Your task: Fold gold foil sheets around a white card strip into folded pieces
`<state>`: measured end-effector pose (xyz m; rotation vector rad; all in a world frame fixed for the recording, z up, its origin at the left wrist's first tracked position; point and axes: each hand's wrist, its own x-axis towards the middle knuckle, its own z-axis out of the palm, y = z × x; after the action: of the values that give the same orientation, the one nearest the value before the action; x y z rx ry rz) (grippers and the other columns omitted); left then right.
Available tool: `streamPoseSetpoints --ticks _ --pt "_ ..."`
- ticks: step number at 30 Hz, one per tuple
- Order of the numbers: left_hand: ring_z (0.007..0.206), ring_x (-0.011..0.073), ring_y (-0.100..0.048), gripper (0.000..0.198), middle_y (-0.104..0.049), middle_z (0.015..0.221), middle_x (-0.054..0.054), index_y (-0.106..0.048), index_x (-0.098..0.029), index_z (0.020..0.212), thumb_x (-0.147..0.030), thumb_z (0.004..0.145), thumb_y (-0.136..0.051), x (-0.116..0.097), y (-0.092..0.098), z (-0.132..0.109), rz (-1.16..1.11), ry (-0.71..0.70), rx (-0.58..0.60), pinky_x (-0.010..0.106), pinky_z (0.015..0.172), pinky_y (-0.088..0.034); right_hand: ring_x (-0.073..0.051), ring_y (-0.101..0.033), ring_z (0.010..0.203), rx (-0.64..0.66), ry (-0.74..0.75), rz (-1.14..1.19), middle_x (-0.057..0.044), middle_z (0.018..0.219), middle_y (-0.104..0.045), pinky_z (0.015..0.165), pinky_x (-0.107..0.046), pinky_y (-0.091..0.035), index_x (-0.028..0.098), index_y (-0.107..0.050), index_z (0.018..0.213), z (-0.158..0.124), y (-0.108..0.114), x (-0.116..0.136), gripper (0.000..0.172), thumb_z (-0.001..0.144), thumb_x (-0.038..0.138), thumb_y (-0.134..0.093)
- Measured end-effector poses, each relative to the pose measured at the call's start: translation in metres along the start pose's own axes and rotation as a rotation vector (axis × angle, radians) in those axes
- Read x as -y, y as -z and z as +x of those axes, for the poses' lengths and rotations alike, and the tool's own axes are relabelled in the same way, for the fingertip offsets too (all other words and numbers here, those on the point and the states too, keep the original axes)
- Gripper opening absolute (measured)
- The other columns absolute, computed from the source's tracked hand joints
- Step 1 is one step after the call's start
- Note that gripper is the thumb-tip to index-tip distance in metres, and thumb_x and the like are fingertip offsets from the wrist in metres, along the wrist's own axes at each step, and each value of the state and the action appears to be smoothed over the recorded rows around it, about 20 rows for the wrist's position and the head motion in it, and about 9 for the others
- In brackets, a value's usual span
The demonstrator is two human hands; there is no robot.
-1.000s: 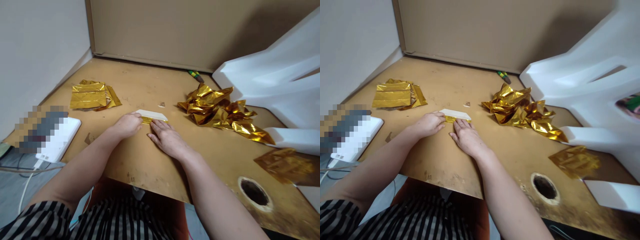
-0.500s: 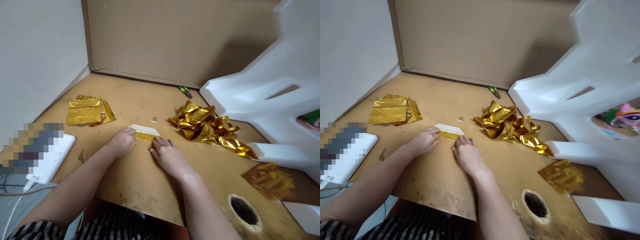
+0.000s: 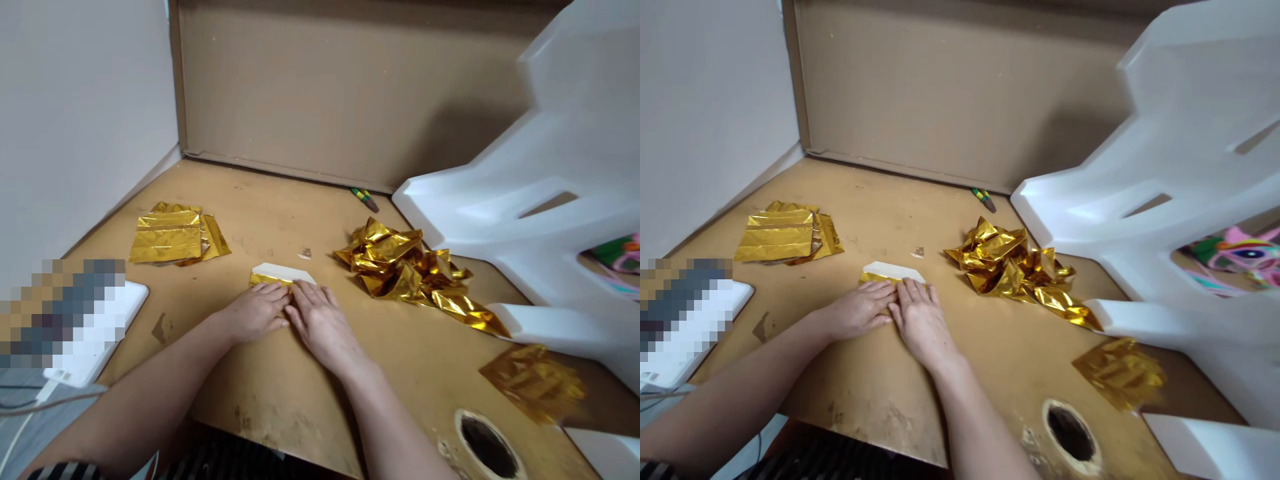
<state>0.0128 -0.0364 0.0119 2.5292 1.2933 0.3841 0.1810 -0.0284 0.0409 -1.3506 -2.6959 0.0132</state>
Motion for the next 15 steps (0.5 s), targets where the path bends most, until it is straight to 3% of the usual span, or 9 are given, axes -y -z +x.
streamPoseSetpoints --ticks 3,7,15 --pt "0.131 0.0227 -0.040 0.048 -0.048 0.138 0.014 -0.041 -0.014 0.134 -0.027 0.089 -0.046 -0.002 -0.001 0.001 -0.039 0.001 -0.028 0.042 0.110 -0.030 -0.028 -0.045 0.127 0.066 0.027 0.051 -0.021 0.135 -0.049 0.102 -0.048 -0.038 0.005 -0.045 0.134 0.002 -0.007 0.004 0.050 0.093 0.031 -0.031" --pt "0.129 0.0222 -0.042 0.044 -0.049 0.136 0.014 -0.046 -0.013 0.130 -0.028 0.089 -0.046 0.000 0.002 0.002 -0.025 -0.003 -0.039 0.040 0.109 -0.032 -0.027 -0.045 0.127 0.114 -0.036 0.069 -0.020 0.135 -0.049 0.102 -0.046 -0.040 0.008 -0.048 0.132 0.002 -0.006 0.000 0.049 0.093 0.034 -0.033" --pt "0.111 0.0198 -0.058 0.023 -0.067 0.112 0.010 -0.067 -0.015 0.093 -0.020 0.087 -0.045 0.020 0.014 -0.004 0.081 0.139 -0.086 0.034 0.101 -0.042 -0.024 -0.056 0.114 0.135 -0.099 -0.017 -0.016 0.123 -0.061 0.096 -0.040 -0.043 0.013 -0.062 0.111 0.001 0.011 -0.005 0.034 0.092 0.023 -0.036"
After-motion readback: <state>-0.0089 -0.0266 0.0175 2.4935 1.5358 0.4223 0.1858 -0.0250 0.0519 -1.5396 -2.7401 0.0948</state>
